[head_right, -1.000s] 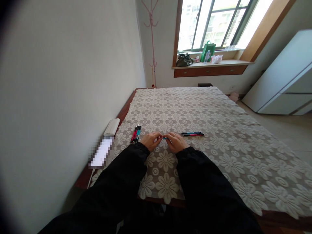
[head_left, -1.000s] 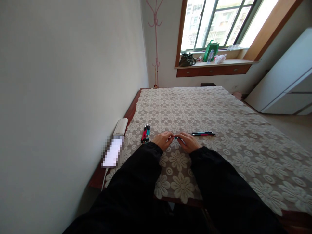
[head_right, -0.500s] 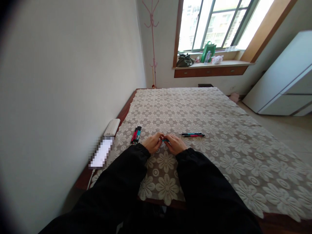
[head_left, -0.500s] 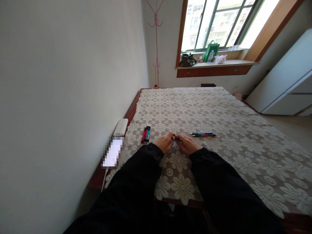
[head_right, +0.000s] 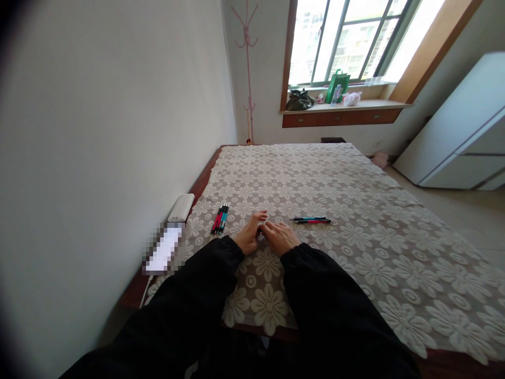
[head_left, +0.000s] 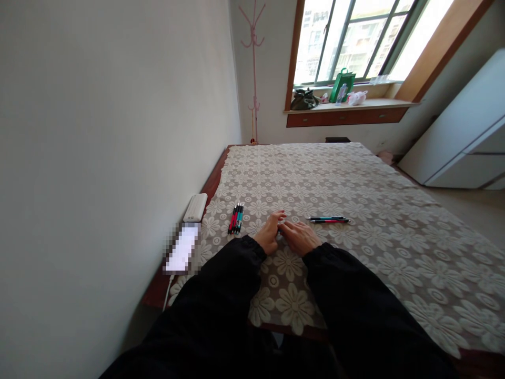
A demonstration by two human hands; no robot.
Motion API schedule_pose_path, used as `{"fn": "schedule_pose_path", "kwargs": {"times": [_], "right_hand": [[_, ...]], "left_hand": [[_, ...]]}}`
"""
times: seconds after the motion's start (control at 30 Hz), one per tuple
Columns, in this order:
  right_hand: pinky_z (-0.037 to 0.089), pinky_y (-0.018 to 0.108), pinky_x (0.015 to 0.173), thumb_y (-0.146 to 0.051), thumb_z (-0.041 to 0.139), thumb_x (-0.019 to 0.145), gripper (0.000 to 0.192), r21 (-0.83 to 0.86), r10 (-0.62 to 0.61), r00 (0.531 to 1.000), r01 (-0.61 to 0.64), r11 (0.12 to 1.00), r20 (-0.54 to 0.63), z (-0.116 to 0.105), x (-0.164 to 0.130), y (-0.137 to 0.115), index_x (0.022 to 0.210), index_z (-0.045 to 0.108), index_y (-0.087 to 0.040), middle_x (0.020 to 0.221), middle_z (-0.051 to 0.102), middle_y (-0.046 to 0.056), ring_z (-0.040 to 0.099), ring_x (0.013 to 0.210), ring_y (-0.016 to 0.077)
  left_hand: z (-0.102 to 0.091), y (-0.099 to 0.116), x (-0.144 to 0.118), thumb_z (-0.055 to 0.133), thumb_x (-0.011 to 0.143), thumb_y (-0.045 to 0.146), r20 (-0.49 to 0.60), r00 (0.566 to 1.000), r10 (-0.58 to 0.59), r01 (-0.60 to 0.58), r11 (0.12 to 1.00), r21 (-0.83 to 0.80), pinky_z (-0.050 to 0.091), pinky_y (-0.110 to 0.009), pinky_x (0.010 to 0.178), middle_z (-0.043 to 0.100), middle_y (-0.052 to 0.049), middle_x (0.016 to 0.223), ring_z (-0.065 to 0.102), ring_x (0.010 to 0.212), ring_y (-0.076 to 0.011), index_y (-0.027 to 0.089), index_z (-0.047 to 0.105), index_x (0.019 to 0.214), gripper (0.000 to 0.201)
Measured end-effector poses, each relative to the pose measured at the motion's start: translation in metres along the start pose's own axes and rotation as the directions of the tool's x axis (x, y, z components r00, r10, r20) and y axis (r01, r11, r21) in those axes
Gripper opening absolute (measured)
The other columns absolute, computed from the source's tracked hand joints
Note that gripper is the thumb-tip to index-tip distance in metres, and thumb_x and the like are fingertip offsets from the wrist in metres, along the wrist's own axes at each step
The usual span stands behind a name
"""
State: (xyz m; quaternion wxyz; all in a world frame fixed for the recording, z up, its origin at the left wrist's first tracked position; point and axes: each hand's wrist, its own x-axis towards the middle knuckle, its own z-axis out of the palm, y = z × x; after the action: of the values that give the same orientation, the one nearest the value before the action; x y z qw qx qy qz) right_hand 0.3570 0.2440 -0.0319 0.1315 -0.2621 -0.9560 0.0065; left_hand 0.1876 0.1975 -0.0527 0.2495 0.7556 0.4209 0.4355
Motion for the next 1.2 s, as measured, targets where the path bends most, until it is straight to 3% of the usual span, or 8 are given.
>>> {"fn": "schedule_pose_path", "kwargs": {"times": [0.13, 0.33, 0.47, 0.6, 0.7, 0.8, 1.0, 1.2], "right_hand": [[0.039, 0.033, 0.078, -0.016, 0.046, 0.094, 0.020, -0.031, 0.014, 1.000, -0.014, 0.999, 0.007, 0.000, 0.000, -0.001, 0.110, 0.059, -0.016, 0.102, 0.068, 0.010, 0.064, 0.091, 0.0222], [0.039, 0.032, 0.081, -0.023, 0.050, 0.096, 0.022, -0.020, 0.032, 0.999, -0.032, 0.999, -0.001, 0.003, 0.002, 0.003, 0.115, 0.059, -0.016, 0.107, 0.069, 0.012, 0.064, 0.095, 0.0233], [0.039, 0.031, 0.078, -0.024, 0.049, 0.096, 0.018, 0.004, 0.078, 0.997, -0.078, 0.997, -0.009, 0.004, 0.001, 0.005, 0.107, 0.061, -0.017, 0.103, 0.070, 0.010, 0.065, 0.090, 0.0214], [0.039, 0.030, 0.078, -0.026, 0.049, 0.097, 0.017, 0.033, 0.133, 0.991, -0.133, 0.991, -0.014, 0.002, 0.000, 0.006, 0.104, 0.062, -0.019, 0.099, 0.071, 0.008, 0.065, 0.086, 0.0201], [0.040, 0.029, 0.079, -0.027, 0.050, 0.097, 0.017, 0.066, 0.166, 0.986, -0.165, 0.984, -0.004, 0.001, -0.001, 0.006, 0.106, 0.063, -0.021, 0.102, 0.071, 0.007, 0.065, 0.087, 0.0193], [0.041, 0.029, 0.078, -0.027, 0.051, 0.096, 0.017, 0.093, 0.176, 0.984, -0.176, 0.980, 0.006, 0.000, -0.001, 0.006, 0.106, 0.063, -0.021, 0.104, 0.071, 0.006, 0.065, 0.088, 0.0189], [0.041, 0.029, 0.076, -0.029, 0.050, 0.096, 0.019, 0.110, 0.160, 0.987, -0.159, 0.981, 0.004, 0.001, 0.000, 0.007, 0.107, 0.063, -0.020, 0.104, 0.071, 0.006, 0.065, 0.086, 0.0193], [0.041, 0.029, 0.075, -0.031, 0.050, 0.095, 0.021, 0.118, 0.174, 0.985, -0.172, 0.978, -0.005, 0.004, 0.000, 0.008, 0.108, 0.064, -0.021, 0.106, 0.070, 0.006, 0.065, 0.084, 0.0188]], "left_hand": [[-0.006, 0.007, 0.002, 0.043, 0.052, -0.007, 0.075, 0.996, 0.047, -0.051, 0.997, 0.058, 0.027, -0.053, 0.120, 0.014, -0.012, 0.162, 0.015, 0.150, -0.0287, 0.023, 0.022, 0.150, 0.104], [-0.007, 0.010, 0.003, 0.041, 0.055, -0.008, 0.121, 0.992, 0.039, -0.051, 0.994, 0.099, 0.033, -0.050, 0.118, 0.005, -0.009, 0.165, 0.014, 0.151, -0.0254, 0.027, 0.013, 0.154, 0.109], [-0.006, 0.008, 0.005, 0.042, 0.068, -0.007, 0.055, 0.998, 0.023, -0.031, 0.989, 0.148, 0.032, -0.050, 0.119, 0.017, -0.010, 0.163, 0.019, 0.150, -0.0248, 0.024, 0.027, 0.150, 0.089], [-0.019, 0.032, -0.005, 0.049, 0.082, 0.006, -0.050, 0.998, -0.033, 0.045, 0.963, 0.266, 0.032, -0.051, 0.118, 0.051, -0.011, 0.140, 0.034, 0.144, -0.0263, 0.020, 0.050, 0.131, 0.051], [-0.047, 0.067, -0.039, 0.048, 0.090, 0.017, -0.158, 0.981, -0.117, 0.163, 0.931, 0.325, 0.039, -0.047, 0.112, 0.062, -0.010, 0.124, 0.049, 0.131, -0.0242, 0.021, 0.056, 0.117, 0.028], [-0.090, 0.087, -0.096, 0.047, 0.090, 0.019, -0.379, 0.896, -0.231, 0.361, 0.876, 0.320, 0.040, -0.047, 0.109, 0.060, -0.010, 0.126, 0.052, 0.127, -0.0251, 0.022, 0.054, 0.112, 0.023], [-0.167, 0.058, -0.205, 0.052, 0.077, 0.020, -0.630, 0.659, -0.410, 0.621, 0.770, 0.149, 0.027, -0.055, 0.116, 0.060, -0.011, 0.122, 0.044, 0.135, -0.0299, 0.021, 0.042, 0.112, 0.037], [-0.180, 0.035, -0.229, 0.057, 0.068, 0.020, -0.576, 0.669, -0.470, 0.558, 0.829, -0.028, 0.018, -0.060, 0.118, 0.065, -0.013, 0.123, 0.031, 0.144, -0.0323, 0.022, 0.041, 0.103, 0.039]]}}
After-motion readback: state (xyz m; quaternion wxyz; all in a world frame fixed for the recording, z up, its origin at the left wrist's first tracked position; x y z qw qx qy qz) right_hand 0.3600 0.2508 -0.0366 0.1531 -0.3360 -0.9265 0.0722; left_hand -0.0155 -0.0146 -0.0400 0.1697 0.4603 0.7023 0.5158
